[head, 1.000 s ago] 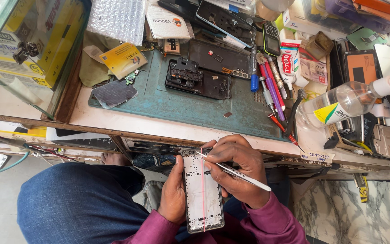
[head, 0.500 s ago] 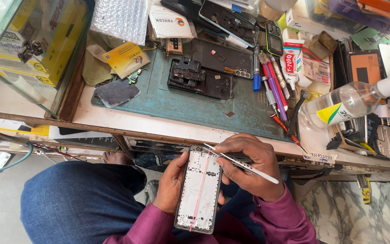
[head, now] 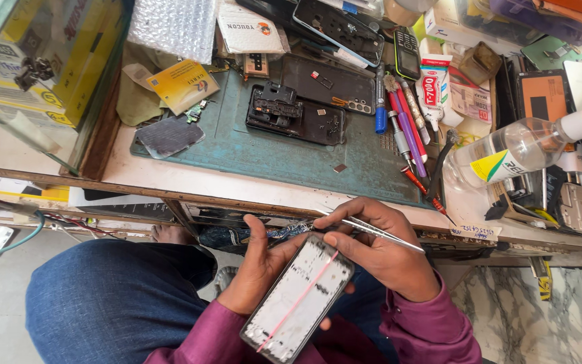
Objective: The person uses tweezers to carefully remove small components and adhesive residue from the back of a disassembled mobile phone. The work is performed on a cluttered workbench containing various tools and spare parts.
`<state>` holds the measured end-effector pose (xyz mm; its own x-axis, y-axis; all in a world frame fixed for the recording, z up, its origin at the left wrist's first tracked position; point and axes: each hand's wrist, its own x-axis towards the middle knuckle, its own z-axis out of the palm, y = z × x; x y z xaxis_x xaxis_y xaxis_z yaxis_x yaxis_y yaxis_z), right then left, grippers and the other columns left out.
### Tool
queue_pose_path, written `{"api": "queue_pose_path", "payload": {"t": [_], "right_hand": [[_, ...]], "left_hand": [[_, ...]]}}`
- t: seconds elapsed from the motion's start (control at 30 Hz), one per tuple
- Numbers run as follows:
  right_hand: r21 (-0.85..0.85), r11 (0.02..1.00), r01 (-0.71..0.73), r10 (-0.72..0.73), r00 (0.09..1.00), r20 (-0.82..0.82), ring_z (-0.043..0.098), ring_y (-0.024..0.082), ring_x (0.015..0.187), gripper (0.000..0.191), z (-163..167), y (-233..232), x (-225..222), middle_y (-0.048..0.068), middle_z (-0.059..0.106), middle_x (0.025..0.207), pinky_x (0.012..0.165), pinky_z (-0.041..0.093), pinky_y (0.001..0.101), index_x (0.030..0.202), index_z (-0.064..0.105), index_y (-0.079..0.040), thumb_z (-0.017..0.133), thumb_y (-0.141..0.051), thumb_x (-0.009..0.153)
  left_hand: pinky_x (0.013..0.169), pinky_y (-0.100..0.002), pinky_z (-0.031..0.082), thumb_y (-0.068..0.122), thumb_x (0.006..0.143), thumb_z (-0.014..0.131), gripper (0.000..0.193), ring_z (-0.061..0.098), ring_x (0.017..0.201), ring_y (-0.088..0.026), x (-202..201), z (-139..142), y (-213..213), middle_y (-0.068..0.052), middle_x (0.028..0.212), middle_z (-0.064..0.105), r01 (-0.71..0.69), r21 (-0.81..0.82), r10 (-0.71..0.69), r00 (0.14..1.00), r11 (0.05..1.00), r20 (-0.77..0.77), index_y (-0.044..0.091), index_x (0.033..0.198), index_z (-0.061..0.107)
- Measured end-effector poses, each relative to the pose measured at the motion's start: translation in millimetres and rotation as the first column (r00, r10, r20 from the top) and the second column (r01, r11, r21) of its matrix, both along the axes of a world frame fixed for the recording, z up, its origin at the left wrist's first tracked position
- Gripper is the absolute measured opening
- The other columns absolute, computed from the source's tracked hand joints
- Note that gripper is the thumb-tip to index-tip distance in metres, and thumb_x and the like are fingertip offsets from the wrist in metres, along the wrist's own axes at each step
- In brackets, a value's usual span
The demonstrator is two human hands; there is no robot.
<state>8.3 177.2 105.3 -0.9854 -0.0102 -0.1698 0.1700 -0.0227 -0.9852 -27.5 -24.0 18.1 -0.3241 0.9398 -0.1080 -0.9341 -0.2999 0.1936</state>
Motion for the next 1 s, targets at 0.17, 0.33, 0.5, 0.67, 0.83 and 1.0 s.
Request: {"api": "queue_pose_path", "payload": {"t": [0.17,0.33,0.5,0.67,0.83,1.0], "right_hand": [[0.027,0.994,-0.104,0.103,0.994,0.035,0.067,0.011,0.089,0.021,-8.1,3.9,12.9,0.013,0.072,0.100,0.077,0.056,0.0266,0.111,0.069,0.005,0.076,-0.002,0.092],[0.013,0.997,-0.081,0.081,0.996,0.022,0.069,0.014,0.091,0.022,-13.8,3.5,22.3,0.014,0.073,0.100,0.078,0.058,0.0278,0.108,0.067,0.003,0.078,-0.003,0.090],[-0.173,0.961,0.217,-0.243,0.958,-0.150,0.071,0.019,0.096,0.023,-12.9,14.4,20.5,0.015,0.074,0.106,0.080,0.057,0.0311,0.110,0.062,-0.001,0.074,0.000,0.090],[-0.288,0.918,0.274,-0.333,0.925,-0.180,0.070,0.018,0.104,0.028,-24.2,14.6,22.5,0.012,0.069,0.112,0.092,0.059,0.0343,0.114,0.059,-0.002,0.072,0.005,0.090],[-0.300,0.919,0.255,-0.304,0.944,-0.129,0.069,0.015,0.101,0.028,-37.0,9.7,31.1,0.011,0.068,0.112,0.086,0.059,0.0314,0.114,0.059,-0.001,0.072,0.007,0.090],[-0.135,0.963,0.233,-0.257,0.946,-0.200,0.068,0.011,0.097,0.027,-42.4,12.1,20.6,0.009,0.070,0.110,0.082,0.057,0.0266,0.113,0.060,-0.002,0.072,0.006,0.091]], "left_hand": [[0.071,-0.053,0.063,0.100,0.071,0.019,0.129,0.072,0.104,-0.039,1.9,0.7,0.0,-0.026,0.132,0.060,0.103,-0.006,-0.103,0.976,0.995,-0.191,0.017,0.169,0.021],[0.074,-0.053,0.063,0.102,0.069,0.018,0.138,0.072,0.106,-0.038,4.2,-1.3,-1.7,-0.027,0.137,0.061,0.124,-0.009,-0.124,0.979,0.992,-0.161,0.009,0.171,0.022],[0.077,-0.048,0.063,0.106,0.046,0.022,0.152,0.074,0.101,-0.043,-2.2,4.4,-0.4,-0.020,0.147,0.057,-0.028,0.260,0.048,0.996,0.965,-0.071,0.010,0.163,0.020],[0.082,-0.045,0.063,0.080,0.069,0.072,0.126,0.071,0.108,-0.038,4.5,3.5,-1.7,-0.024,0.138,0.059,-0.350,0.109,0.345,0.734,0.930,-0.585,0.001,0.157,0.030],[0.091,-0.035,0.058,0.020,0.091,0.081,0.059,0.068,0.106,-0.024,11.3,-8.8,2.2,-0.020,0.122,0.068,-0.551,-0.046,0.371,0.619,0.833,-0.692,-0.006,0.136,0.053],[0.063,-0.032,0.059,0.023,0.089,0.073,0.041,0.076,0.077,-0.021,1.1,-3.9,-3.9,-0.016,0.098,0.078,-0.552,-0.400,0.192,0.729,0.731,-0.657,-0.002,0.120,0.066]]}}
